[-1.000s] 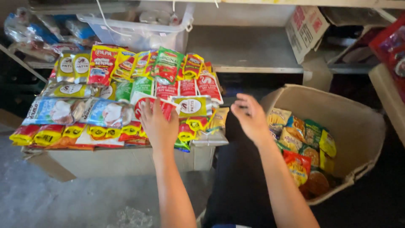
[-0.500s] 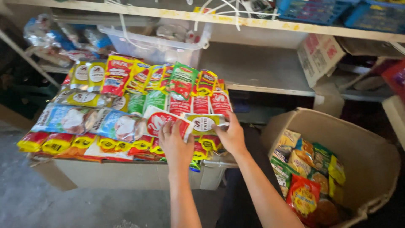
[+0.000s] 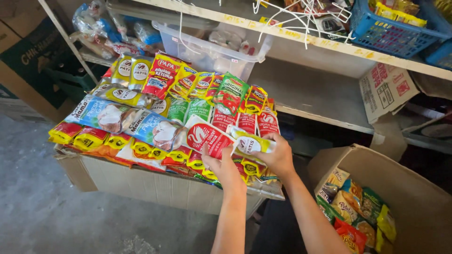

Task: Organizing and packing various snack bags and condiment packets from a shelf into a cardboard box.

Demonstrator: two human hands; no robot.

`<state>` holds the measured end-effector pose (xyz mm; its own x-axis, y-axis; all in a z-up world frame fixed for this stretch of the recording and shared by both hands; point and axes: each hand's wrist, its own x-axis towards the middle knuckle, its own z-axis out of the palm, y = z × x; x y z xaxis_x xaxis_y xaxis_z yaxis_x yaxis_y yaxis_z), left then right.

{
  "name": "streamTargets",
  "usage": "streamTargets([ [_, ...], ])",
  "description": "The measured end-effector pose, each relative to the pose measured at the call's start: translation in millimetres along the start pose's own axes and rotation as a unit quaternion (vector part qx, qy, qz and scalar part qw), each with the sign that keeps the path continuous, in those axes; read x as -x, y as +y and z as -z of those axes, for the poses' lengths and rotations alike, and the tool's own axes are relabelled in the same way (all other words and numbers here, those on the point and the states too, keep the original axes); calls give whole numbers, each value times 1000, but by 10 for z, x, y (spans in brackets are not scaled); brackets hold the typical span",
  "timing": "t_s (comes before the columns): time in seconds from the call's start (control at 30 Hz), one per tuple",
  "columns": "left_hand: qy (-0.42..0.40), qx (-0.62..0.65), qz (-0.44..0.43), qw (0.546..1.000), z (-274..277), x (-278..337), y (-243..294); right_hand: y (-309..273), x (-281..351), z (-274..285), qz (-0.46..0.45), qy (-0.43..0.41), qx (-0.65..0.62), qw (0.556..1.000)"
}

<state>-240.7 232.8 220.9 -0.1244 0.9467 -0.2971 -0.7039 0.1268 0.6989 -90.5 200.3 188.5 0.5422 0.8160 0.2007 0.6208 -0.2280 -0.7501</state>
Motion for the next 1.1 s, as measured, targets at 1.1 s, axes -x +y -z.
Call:
streamTargets([
  [1.1, -227, 79, 169, 956, 254, -131, -196, 996, 1134, 1154, -103, 176, -607, 768],
])
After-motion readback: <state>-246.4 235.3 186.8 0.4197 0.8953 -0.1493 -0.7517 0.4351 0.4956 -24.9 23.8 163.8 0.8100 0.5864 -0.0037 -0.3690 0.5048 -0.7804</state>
